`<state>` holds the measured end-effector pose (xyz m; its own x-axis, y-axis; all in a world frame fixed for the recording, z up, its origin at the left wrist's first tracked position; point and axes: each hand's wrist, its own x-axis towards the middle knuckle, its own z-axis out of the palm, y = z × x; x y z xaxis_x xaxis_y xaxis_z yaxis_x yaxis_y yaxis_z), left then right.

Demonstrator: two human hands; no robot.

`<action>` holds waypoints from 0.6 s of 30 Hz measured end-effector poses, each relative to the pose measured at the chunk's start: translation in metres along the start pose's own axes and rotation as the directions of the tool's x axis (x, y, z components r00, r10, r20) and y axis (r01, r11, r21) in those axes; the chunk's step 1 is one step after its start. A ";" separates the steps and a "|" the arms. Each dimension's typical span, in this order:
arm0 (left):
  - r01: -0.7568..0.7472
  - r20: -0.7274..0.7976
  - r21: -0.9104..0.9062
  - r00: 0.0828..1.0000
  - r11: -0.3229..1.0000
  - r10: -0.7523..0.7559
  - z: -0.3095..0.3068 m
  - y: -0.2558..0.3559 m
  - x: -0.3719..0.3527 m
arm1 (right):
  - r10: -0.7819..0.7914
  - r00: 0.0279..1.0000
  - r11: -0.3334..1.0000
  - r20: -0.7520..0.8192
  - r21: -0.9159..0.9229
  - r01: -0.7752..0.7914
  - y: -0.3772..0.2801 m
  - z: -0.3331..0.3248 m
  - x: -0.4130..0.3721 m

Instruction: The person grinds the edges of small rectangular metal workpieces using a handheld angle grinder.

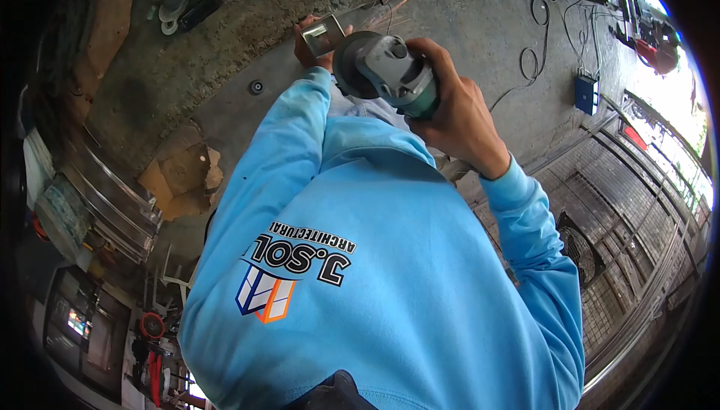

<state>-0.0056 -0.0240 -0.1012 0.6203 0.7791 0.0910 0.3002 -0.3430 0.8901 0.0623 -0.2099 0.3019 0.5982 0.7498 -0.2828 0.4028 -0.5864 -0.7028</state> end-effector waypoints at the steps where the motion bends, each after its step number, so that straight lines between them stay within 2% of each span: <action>1: -0.006 0.001 0.001 1.000 1.000 0.006 0.006 -0.014 -0.001 | 0.007 1.000 1.000 0.015 0.009 -0.007 0.000 0.000 0.004; 3: 0.080 0.073 -0.296 0.995 0.952 -0.061 0.014 -0.037 -0.003 | 0.014 1.000 1.000 0.023 0.019 -0.014 -0.002 0.000 0.013; 4: 0.074 0.076 -0.297 0.996 0.952 -0.054 0.004 -0.019 -0.001 | 0.004 0.999 1.000 0.039 0.000 -0.004 -0.005 -0.001 0.019; 6: -0.055 -0.033 0.054 0.998 0.997 0.057 -0.023 0.037 -0.001 | 0.000 0.999 1.000 0.045 -0.019 0.001 -0.007 0.000 0.027; 8: -0.069 -0.055 0.038 0.996 0.997 0.071 -0.019 0.034 0.000 | -0.082 0.996 0.996 0.031 -0.027 0.083 -0.007 0.002 0.033; 10: -0.077 -0.083 0.026 0.993 0.997 0.079 -0.008 0.011 0.001 | -0.076 0.997 0.997 0.031 -0.019 0.076 -0.006 0.001 0.029; 11: 0.075 -0.006 -0.290 0.997 0.954 -0.080 0.004 -0.016 -0.001 | -0.071 0.997 0.997 0.035 -0.011 0.071 -0.004 0.000 0.027; 12: 0.236 0.116 -0.562 0.971 0.793 -0.207 0.010 -0.030 -0.003 | -0.072 0.997 0.997 0.039 -0.013 0.073 -0.003 -0.001 0.023; 13: 0.236 0.112 -0.564 0.971 0.791 -0.210 0.002 -0.013 -0.004 | -0.067 0.997 0.998 0.025 0.002 0.067 -0.002 -0.002 0.016; 14: 0.148 0.053 -0.373 0.989 0.916 -0.139 -0.015 0.020 -0.006 | -0.063 0.998 0.998 0.011 0.016 0.063 0.000 -0.003 0.009; 15: 0.056 0.011 -0.158 0.998 0.986 -0.055 -0.026 0.040 -0.005 | -0.068 0.998 0.998 0.015 0.014 0.067 0.003 -0.005 0.002; 16: 0.057 0.004 -0.157 0.998 0.986 -0.057 -0.027 0.039 -0.004 | -0.012 1.000 1.000 0.025 0.007 0.012 0.007 -0.007 -0.006; 18: -0.190 0.162 0.182 0.974 0.965 0.161 -0.032 0.036 -0.003 | 0.094 0.995 0.995 0.035 -0.032 -0.093 0.013 -0.010 -0.020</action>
<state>-0.0197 -0.0222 -0.0552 0.7694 0.6184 0.1600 0.3038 -0.5747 0.7599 0.0626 -0.2354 0.3051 0.6089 0.7014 -0.3706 0.3669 -0.6632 -0.6523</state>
